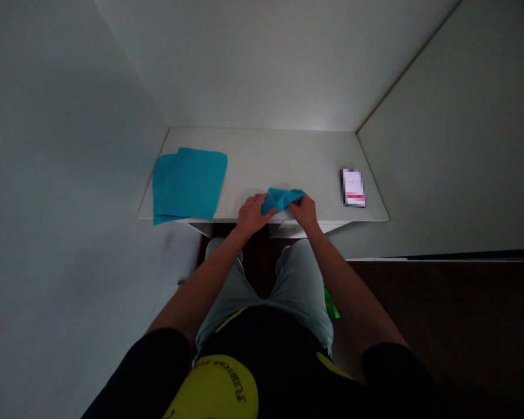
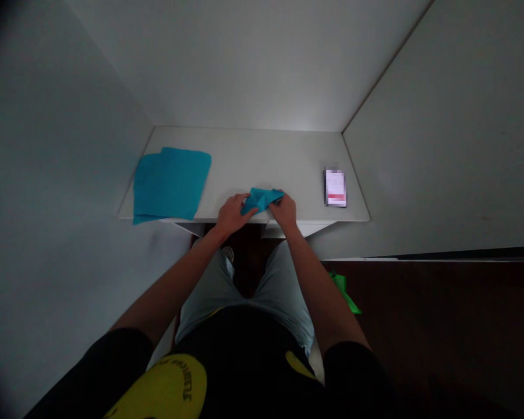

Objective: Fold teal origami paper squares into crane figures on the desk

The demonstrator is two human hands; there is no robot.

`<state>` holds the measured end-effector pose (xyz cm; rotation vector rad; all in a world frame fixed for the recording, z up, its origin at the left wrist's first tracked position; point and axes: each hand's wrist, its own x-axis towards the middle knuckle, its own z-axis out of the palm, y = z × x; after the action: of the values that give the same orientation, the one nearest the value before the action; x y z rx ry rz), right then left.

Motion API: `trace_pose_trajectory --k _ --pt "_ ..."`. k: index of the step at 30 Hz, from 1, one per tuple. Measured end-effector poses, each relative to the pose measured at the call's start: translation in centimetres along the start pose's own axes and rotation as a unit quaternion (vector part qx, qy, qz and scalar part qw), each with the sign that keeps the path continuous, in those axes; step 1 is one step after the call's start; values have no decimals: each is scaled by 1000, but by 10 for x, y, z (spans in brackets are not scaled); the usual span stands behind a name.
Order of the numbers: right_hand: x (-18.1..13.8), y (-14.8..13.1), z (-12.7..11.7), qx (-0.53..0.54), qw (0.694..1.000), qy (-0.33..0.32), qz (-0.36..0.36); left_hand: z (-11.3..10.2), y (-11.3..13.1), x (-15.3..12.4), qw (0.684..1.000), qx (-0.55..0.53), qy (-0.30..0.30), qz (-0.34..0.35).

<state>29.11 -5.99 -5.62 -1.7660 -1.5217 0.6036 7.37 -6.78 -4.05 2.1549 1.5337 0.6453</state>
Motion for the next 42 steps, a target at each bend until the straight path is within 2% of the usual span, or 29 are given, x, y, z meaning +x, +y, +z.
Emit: trace_pose_trajectory --k 3,8,14,19,24,29,36,42 --pt "-1 2 0 -1 1000 -9 -21 5 8 4 1000 13 22 -16" --pt "1 6 4 -66 998 -14 12 13 17 12 999 9 27 -30" --pt "-1 6 -1 -20 998 -51 -22 13 11 9 999 1 41 -20" --pt "-6 -2 -4 -19 998 -55 -40 11 18 0 998 11 -5 58" --pt "-6 -3 -5 -28 997 -57 -40 8 24 1 999 29 -10 44" --pt "-6 -3 -8 -35 994 -78 -69 8 24 6 999 34 2 34" --pt "-5 -2 -1 -94 992 -46 -70 -4 41 14 1000 2 25 -4" --pt "-4 5 3 -94 994 -36 -42 -18 64 22 999 8 34 1"
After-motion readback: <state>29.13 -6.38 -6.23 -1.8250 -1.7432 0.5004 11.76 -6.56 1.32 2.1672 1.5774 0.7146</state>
